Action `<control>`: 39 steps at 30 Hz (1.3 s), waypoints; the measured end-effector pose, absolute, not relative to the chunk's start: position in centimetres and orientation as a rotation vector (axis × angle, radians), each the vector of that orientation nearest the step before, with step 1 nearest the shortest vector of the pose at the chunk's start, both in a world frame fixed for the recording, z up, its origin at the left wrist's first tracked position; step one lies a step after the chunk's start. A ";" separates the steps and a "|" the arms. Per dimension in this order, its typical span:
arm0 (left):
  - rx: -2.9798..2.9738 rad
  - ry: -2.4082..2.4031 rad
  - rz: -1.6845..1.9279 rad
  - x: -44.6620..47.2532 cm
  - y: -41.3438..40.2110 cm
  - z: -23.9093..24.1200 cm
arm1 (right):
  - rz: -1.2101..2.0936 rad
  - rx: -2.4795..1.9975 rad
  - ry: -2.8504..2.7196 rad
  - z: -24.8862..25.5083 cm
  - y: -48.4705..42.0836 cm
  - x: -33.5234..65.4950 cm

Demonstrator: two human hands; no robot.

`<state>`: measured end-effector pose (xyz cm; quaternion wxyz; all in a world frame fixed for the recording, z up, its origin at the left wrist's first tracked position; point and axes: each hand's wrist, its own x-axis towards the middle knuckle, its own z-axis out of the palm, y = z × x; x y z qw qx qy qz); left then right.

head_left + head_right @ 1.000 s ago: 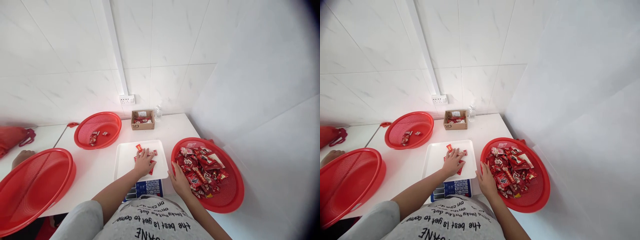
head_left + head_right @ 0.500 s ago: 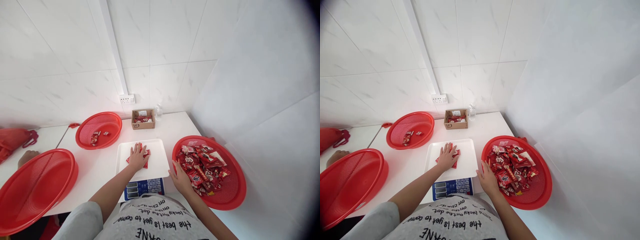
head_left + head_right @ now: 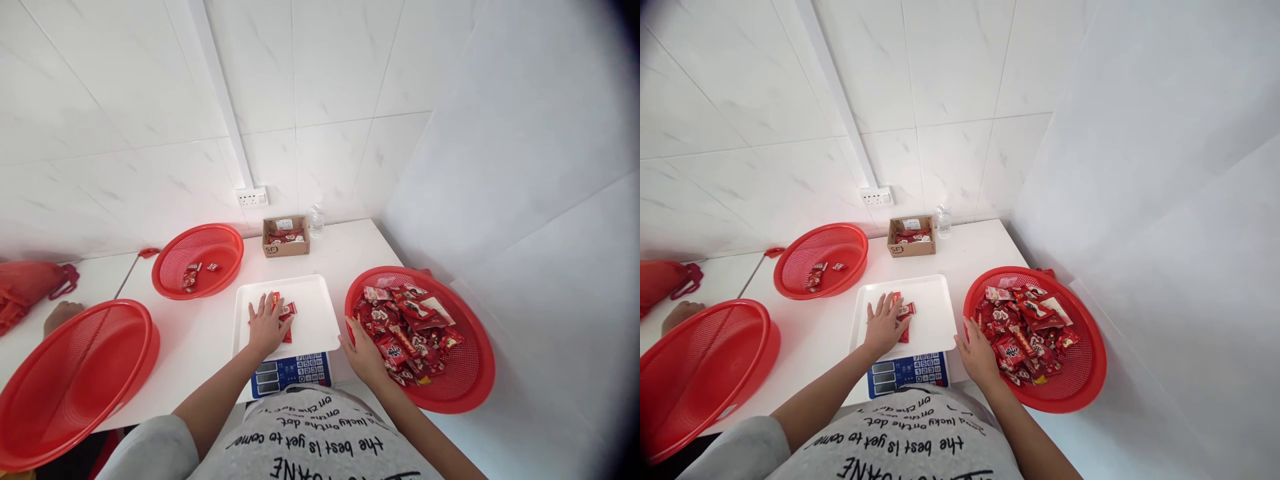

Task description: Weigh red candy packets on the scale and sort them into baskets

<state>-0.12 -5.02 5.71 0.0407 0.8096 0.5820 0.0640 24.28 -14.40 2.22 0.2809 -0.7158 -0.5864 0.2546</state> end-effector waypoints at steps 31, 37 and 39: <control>2.500 1.732 0.048 2.6 -4.2 5.1 | 0.724 -1.937 -1.653 2.4 -15.2 24.5; 2.747 1.278 0.040 -0.2 -3.2 6.2 | 0.749 -1.931 -1.677 2.5 -15.9 24.6; 2.784 1.200 0.059 -0.7 -3.3 6.5 | 0.759 -1.923 -1.677 2.5 -16.0 24.7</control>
